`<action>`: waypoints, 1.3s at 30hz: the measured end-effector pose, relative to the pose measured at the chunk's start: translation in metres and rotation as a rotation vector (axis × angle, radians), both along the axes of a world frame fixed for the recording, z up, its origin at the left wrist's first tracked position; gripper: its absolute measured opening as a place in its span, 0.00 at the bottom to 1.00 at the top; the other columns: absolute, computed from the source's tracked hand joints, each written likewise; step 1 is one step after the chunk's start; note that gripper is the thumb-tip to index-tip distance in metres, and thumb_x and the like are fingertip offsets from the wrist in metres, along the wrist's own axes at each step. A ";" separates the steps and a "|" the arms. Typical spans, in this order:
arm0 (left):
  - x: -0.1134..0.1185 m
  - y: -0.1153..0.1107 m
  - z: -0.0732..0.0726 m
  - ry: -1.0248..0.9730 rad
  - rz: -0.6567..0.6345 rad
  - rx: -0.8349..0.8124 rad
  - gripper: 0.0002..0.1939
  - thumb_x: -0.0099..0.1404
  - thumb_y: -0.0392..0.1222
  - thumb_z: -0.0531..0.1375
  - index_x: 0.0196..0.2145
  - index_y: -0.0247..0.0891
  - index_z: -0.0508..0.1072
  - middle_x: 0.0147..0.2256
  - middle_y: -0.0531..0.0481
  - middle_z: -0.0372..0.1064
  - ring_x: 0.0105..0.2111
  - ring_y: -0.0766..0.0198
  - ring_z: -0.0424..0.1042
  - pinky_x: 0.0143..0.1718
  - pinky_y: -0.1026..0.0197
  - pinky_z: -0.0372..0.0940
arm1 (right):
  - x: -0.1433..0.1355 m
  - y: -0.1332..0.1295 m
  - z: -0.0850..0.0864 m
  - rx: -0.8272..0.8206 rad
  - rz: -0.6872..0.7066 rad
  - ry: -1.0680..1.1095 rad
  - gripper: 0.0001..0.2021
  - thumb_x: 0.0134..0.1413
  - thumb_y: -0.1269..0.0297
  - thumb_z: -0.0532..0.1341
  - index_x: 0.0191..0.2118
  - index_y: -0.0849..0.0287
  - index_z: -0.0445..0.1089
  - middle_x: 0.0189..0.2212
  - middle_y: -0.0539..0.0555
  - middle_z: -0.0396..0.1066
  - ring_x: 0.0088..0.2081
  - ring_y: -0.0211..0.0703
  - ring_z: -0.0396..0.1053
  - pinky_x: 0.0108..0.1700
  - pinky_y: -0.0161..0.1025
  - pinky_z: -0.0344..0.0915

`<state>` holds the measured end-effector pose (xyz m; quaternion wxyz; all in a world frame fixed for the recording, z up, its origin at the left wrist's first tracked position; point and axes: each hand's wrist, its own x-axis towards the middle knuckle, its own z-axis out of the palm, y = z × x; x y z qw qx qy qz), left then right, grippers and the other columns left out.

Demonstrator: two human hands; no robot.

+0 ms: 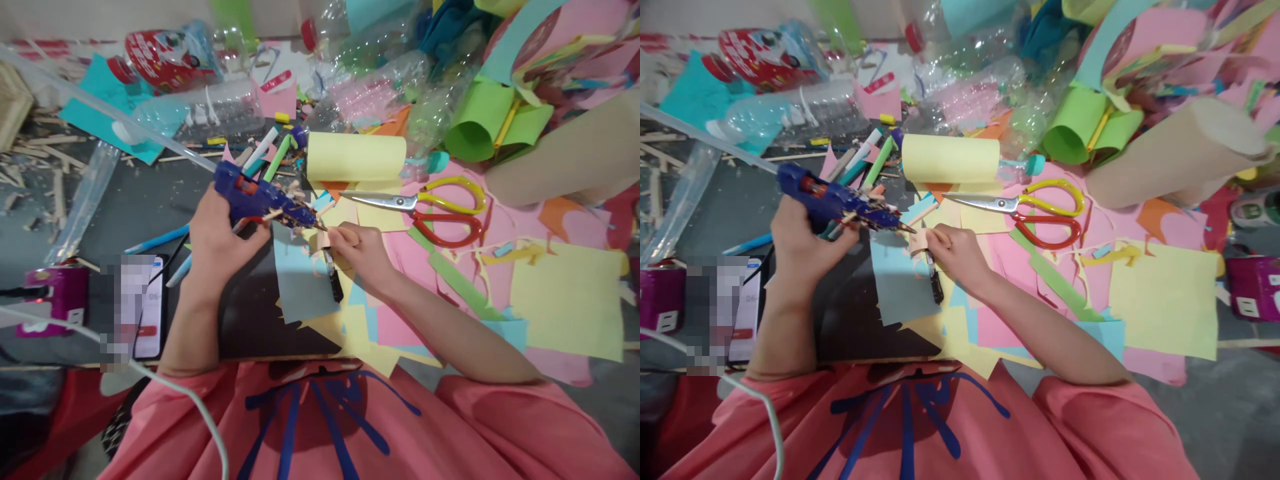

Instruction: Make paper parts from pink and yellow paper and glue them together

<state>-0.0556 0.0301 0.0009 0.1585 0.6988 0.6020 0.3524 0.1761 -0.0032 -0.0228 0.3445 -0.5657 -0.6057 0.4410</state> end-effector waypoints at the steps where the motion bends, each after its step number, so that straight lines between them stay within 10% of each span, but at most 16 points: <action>1: 0.000 -0.001 -0.003 -0.026 -0.022 -0.036 0.18 0.48 0.39 0.68 0.36 0.43 0.67 0.40 0.46 0.69 0.51 0.46 0.69 0.54 0.47 0.63 | 0.000 0.000 -0.001 -0.002 -0.009 0.004 0.19 0.58 0.57 0.54 0.20 0.54 0.49 0.18 0.45 0.49 0.24 0.35 0.48 0.30 0.39 0.48; 22: -0.007 -0.004 -0.027 -0.063 -0.046 -0.086 0.21 0.49 0.41 0.71 0.38 0.43 0.67 0.43 0.43 0.70 0.56 0.40 0.66 0.59 0.43 0.59 | 0.002 0.000 0.001 -0.033 -0.033 0.074 0.26 0.61 0.45 0.57 0.18 0.55 0.55 0.18 0.46 0.57 0.23 0.35 0.55 0.29 0.40 0.52; 39: -0.005 -0.001 -0.020 0.127 -0.046 -0.147 0.18 0.48 0.41 0.66 0.36 0.40 0.65 0.39 0.41 0.69 0.51 0.37 0.70 0.57 0.37 0.62 | 0.002 -0.002 -0.001 -0.068 -0.035 0.183 0.25 0.61 0.45 0.58 0.20 0.56 0.59 0.18 0.46 0.59 0.23 0.34 0.56 0.29 0.39 0.53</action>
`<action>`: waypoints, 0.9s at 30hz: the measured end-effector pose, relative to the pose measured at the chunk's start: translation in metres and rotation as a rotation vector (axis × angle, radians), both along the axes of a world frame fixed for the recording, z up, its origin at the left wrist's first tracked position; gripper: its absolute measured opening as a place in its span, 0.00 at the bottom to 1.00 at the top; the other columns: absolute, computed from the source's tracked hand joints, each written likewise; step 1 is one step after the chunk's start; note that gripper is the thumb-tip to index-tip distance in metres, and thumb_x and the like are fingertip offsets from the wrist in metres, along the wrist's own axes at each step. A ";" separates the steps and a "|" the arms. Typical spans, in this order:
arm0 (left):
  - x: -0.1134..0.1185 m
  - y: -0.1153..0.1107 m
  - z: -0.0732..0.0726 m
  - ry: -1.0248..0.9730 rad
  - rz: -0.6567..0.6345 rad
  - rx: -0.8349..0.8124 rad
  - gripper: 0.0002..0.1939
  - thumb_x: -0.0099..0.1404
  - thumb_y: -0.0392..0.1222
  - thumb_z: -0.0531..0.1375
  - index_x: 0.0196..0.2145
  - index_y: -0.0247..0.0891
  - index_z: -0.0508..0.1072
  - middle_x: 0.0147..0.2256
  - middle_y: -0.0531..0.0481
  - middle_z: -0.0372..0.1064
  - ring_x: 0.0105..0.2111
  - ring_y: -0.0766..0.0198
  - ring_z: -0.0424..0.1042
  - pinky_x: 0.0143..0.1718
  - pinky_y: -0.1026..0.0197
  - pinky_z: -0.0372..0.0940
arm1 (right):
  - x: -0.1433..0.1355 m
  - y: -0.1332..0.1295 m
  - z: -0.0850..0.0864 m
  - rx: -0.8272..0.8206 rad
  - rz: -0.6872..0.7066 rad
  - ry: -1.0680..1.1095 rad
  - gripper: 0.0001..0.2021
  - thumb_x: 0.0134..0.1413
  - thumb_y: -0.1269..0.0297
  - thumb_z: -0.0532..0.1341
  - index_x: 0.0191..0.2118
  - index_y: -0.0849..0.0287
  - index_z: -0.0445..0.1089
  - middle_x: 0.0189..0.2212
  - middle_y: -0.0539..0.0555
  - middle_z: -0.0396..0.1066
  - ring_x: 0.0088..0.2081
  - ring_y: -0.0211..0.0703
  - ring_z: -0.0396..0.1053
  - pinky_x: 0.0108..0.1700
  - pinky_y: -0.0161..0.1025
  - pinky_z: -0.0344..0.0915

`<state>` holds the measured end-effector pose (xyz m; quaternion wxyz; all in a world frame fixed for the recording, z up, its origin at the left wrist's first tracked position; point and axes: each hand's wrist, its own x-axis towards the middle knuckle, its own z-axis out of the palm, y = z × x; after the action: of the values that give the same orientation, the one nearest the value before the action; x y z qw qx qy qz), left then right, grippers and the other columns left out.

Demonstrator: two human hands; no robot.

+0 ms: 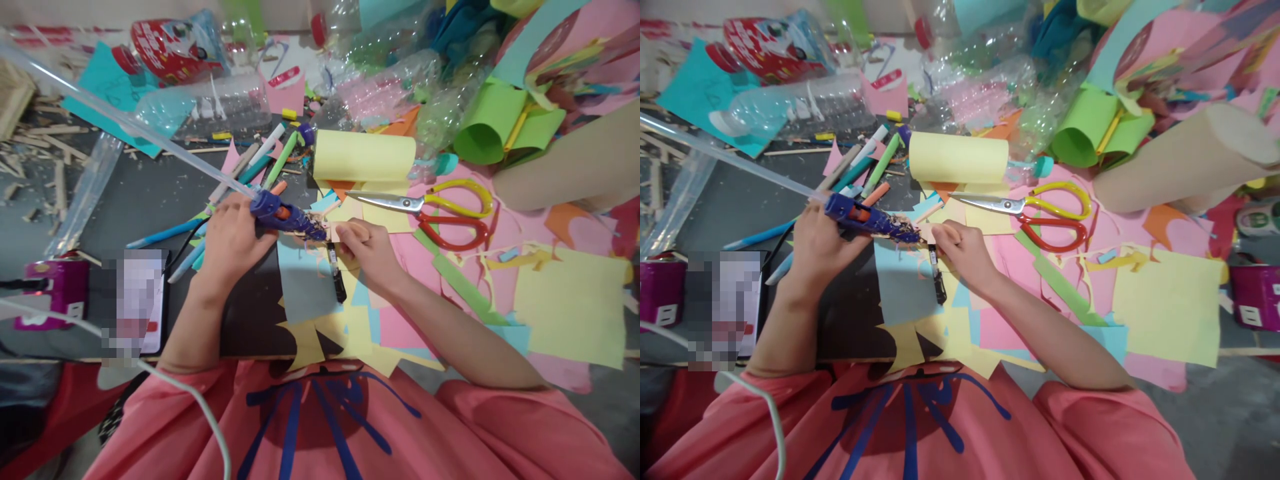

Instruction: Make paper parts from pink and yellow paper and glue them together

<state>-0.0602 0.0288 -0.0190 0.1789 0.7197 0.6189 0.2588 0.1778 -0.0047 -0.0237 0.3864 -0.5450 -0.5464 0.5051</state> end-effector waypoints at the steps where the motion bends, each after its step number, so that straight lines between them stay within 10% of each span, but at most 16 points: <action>1: 0.000 0.000 0.001 0.015 0.001 -0.006 0.17 0.48 0.42 0.66 0.36 0.40 0.65 0.39 0.41 0.69 0.51 0.37 0.70 0.56 0.37 0.62 | 0.000 0.000 0.000 0.000 0.000 0.000 0.24 0.61 0.45 0.58 0.20 0.56 0.59 0.18 0.46 0.59 0.23 0.34 0.56 0.29 0.39 0.53; 16: -0.005 0.000 -0.002 -0.010 -0.027 0.034 0.16 0.52 0.41 0.66 0.38 0.41 0.65 0.42 0.39 0.70 0.53 0.39 0.69 0.58 0.40 0.61 | 0.000 0.000 0.001 0.017 0.022 0.013 0.21 0.63 0.55 0.58 0.20 0.56 0.59 0.18 0.45 0.59 0.22 0.35 0.57 0.31 0.39 0.53; 27: -0.004 -0.001 -0.003 0.319 -0.002 0.138 0.18 0.61 0.46 0.58 0.48 0.36 0.67 0.44 0.37 0.72 0.50 0.40 0.71 0.54 0.41 0.64 | 0.000 0.000 0.000 0.016 0.045 -0.004 0.21 0.63 0.56 0.58 0.20 0.56 0.59 0.18 0.45 0.60 0.22 0.35 0.57 0.30 0.39 0.53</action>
<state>-0.0642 0.0281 -0.0222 0.0288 0.7629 0.6193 0.1830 0.1782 -0.0049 -0.0242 0.3782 -0.5306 -0.5634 0.5080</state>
